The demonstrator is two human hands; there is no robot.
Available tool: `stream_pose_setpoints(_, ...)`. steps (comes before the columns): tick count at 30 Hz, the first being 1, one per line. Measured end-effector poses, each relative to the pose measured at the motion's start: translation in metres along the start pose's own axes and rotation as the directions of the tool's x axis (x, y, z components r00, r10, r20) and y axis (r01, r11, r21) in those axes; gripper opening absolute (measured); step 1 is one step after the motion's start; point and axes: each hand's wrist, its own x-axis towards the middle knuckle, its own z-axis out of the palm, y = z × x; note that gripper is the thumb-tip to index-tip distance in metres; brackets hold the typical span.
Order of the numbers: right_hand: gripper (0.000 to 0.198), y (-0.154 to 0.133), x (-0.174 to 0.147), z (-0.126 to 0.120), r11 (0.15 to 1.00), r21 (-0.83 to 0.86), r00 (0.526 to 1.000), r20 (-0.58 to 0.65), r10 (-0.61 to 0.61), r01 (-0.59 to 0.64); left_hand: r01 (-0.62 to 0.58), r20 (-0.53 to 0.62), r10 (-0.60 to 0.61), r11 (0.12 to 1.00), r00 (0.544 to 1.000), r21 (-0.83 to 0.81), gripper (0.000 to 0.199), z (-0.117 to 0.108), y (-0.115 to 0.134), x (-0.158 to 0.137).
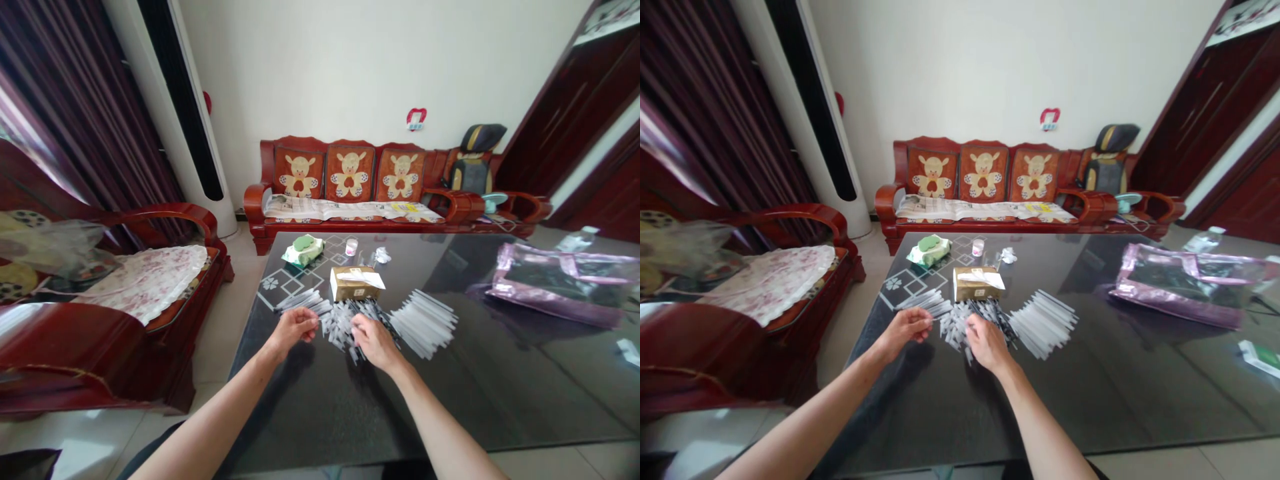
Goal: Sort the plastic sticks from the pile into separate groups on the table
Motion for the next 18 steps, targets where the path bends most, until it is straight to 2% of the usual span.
stream_pose_setpoints(3,0.021,0.037,0.005,-0.020,0.972,-0.210,0.988,-0.127,0.082,-0.108,0.022,-0.004,-0.022,1.000,1.000,-0.001,0.032,0.001,-0.001,0.000)
stream_pose_setpoints(6,0.025,0.080,0.006,-0.045,0.865,-0.409,0.934,-0.320,0.160,-0.289,0.028,0.027,-0.028,1.000,0.999,0.013,0.032,0.003,-0.002,-0.002)
stream_pose_setpoints(8,0.027,0.104,0.004,-0.059,0.786,-0.458,0.883,-0.409,0.230,-0.416,0.035,0.041,-0.036,0.999,0.999,0.022,0.032,0.005,-0.004,-0.003)
stream_pose_setpoints(11,0.029,0.129,-0.001,-0.071,0.731,-0.469,0.845,-0.455,0.280,-0.495,0.036,0.059,-0.036,0.999,0.998,0.015,0.032,0.009,-0.008,-0.005)
stream_pose_setpoints(13,0.030,0.136,-0.003,-0.074,0.722,-0.466,0.832,-0.479,0.281,-0.512,0.041,0.071,-0.042,0.999,0.997,0.008,0.033,0.012,-0.011,-0.007)
stream_pose_setpoints(14,0.031,0.136,-0.003,-0.073,0.744,-0.445,0.830,-0.493,0.260,-0.498,0.047,0.075,-0.047,0.999,0.996,0.009,0.034,0.014,-0.012,-0.008)
stream_pose_setpoints(16,0.034,0.128,0.001,-0.067,0.830,-0.373,0.838,-0.513,0.187,-0.414,0.057,0.080,-0.057,0.998,0.995,0.012,0.036,0.016,-0.014,-0.008)
stream_pose_setpoints(18,0.035,0.107,0.005,-0.054,0.913,-0.294,0.858,-0.503,0.104,-0.283,0.065,0.087,-0.065,0.998,0.994,0.010,0.038,0.019,-0.016,-0.009)
